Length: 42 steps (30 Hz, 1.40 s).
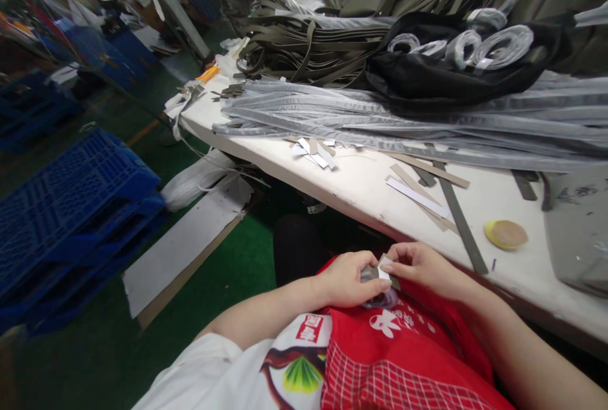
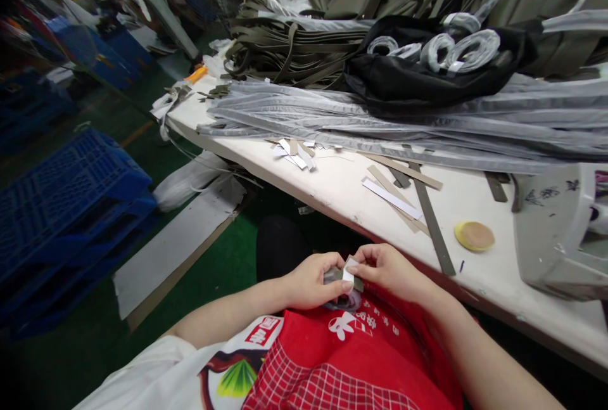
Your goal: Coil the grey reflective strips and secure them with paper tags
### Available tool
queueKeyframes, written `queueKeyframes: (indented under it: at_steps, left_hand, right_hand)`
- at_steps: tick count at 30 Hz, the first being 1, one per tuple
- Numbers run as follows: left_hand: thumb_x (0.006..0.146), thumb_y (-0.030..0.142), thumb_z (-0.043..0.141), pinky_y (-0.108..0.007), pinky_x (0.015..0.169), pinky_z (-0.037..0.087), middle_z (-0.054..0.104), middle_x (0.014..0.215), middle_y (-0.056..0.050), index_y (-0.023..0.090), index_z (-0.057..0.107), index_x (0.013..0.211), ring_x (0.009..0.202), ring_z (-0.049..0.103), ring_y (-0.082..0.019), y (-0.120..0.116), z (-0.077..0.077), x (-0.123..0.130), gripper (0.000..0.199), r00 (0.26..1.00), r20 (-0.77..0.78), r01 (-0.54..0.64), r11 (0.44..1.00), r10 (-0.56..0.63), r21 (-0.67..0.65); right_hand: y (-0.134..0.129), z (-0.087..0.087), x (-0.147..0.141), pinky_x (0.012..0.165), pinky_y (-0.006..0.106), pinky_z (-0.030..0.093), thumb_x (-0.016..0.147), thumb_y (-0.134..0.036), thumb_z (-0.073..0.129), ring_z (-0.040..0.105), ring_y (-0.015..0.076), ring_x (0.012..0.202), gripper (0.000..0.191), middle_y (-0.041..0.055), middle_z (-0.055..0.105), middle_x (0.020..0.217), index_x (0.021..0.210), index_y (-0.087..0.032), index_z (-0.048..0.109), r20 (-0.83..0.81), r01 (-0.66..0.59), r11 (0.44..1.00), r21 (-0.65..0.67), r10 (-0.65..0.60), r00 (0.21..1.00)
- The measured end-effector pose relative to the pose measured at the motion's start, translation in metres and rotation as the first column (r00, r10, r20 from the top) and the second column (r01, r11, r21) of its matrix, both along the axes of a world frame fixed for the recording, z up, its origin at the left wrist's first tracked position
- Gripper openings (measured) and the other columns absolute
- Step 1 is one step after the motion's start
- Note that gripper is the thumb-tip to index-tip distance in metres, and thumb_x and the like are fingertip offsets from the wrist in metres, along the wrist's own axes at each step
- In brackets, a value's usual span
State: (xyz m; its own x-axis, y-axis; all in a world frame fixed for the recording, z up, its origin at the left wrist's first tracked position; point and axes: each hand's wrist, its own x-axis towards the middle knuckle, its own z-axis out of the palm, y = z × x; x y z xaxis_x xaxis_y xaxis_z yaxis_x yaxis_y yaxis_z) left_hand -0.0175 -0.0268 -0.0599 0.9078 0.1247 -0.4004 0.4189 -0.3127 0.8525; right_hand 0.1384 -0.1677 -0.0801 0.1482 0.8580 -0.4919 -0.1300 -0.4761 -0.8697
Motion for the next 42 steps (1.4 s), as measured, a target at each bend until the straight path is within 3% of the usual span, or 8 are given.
queueKeyframes:
  at_steps: [6,16,21,25,28,32,35,42]
  left_hand:
    - [0.080,0.046,0.064,-0.020,0.053,0.043,0.068,0.073,-0.002,0.015,0.061,0.093,0.057,0.059,-0.012,-0.005,-0.010,0.000,0.033,0.993,-0.084,-0.107,0.958,0.088,-0.265]
    - [0.064,0.045,0.079,-0.022,0.059,0.043,0.069,0.082,-0.007,0.010,0.071,0.107,0.061,0.056,-0.010,0.021,-0.004,0.035,0.056,0.897,-0.156,-0.408,0.639,0.413,-0.652]
    - [0.063,0.049,0.083,-0.025,0.065,0.047,0.071,0.082,-0.008,0.010,0.072,0.101,0.067,0.061,-0.013,0.013,0.009,0.054,0.055,0.922,-0.082,-0.341,0.690,0.380,-0.639]
    - [0.058,0.047,0.087,-0.030,0.072,0.050,0.072,0.090,-0.010,0.013,0.068,0.101,0.079,0.067,-0.021,0.008,0.010,0.057,0.058,0.929,-0.165,-0.342,0.592,0.332,-0.730]
    - [0.058,0.049,0.086,-0.024,0.063,0.046,0.072,0.086,-0.009,0.011,0.069,0.100,0.069,0.063,-0.015,0.011,-0.002,0.058,0.058,0.936,-0.150,-0.336,0.683,0.319,-0.648]
    - [0.058,0.056,0.084,-0.022,0.058,0.040,0.071,0.083,-0.009,0.011,0.069,0.101,0.064,0.058,-0.012,0.010,-0.015,0.061,0.064,0.956,-0.104,-0.281,0.751,0.275,-0.598]
    - [0.059,0.057,0.082,-0.021,0.055,0.037,0.069,0.077,-0.006,0.012,0.069,0.099,0.061,0.055,-0.011,0.004,-0.013,0.061,0.061,0.950,-0.100,-0.298,0.760,0.297,-0.577]
    - [0.061,0.057,0.081,-0.020,0.054,0.035,0.066,0.072,-0.003,0.013,0.070,0.097,0.056,0.051,-0.009,-0.001,0.003,0.061,0.058,0.952,-0.122,-0.298,0.766,0.280,-0.570]
  right_hand:
    - [0.004,0.003,-0.005,0.055,0.025,0.043,0.084,-0.038,0.062,0.057,0.0144,0.059,0.023,0.0008,0.066,0.065,0.071,-0.018,0.061,0.376,-0.089,0.996,0.003,0.081,0.923]
    - [-0.012,0.017,-0.029,0.105,0.043,0.046,0.094,-0.022,0.047,0.054,0.0248,0.122,0.045,0.0133,0.057,0.135,0.139,-0.015,0.045,0.934,-0.228,0.958,0.173,-0.087,0.346]
    - [-0.023,0.027,-0.027,0.102,0.041,0.049,0.090,-0.019,0.050,0.053,0.0256,0.123,0.052,0.0134,0.055,0.137,0.142,-0.016,0.043,0.949,-0.178,0.947,0.266,-0.225,0.219]
    - [-0.072,0.046,0.020,0.098,0.041,0.049,0.089,-0.023,0.055,0.061,0.0260,0.111,0.041,0.0114,0.065,0.122,0.130,-0.019,0.054,0.882,0.087,0.878,0.471,-0.468,-0.048]
    - [-0.134,0.051,0.075,0.094,0.045,0.047,0.088,-0.034,0.053,0.064,0.0297,0.100,0.030,0.0137,0.069,0.108,0.110,-0.017,0.066,0.840,0.455,0.710,0.538,-0.400,-0.368]
    - [-0.198,0.034,0.129,0.091,0.051,0.046,0.081,-0.046,0.048,0.062,0.0363,0.099,0.037,0.0168,0.071,0.100,0.082,-0.018,0.071,0.928,0.804,0.505,0.314,-0.341,-0.148]
    - [-0.210,0.019,0.142,0.084,0.043,0.050,0.076,-0.051,0.050,0.067,0.0319,0.091,0.038,0.0119,0.075,0.086,0.071,-0.020,0.072,0.811,0.842,0.446,0.304,-0.584,0.017]
    - [-0.205,0.029,0.112,0.099,0.039,0.044,0.066,-0.053,0.068,0.064,0.0303,0.104,0.035,0.0104,0.072,0.104,0.072,-0.019,0.070,0.571,0.860,0.245,0.448,-0.818,-0.064]
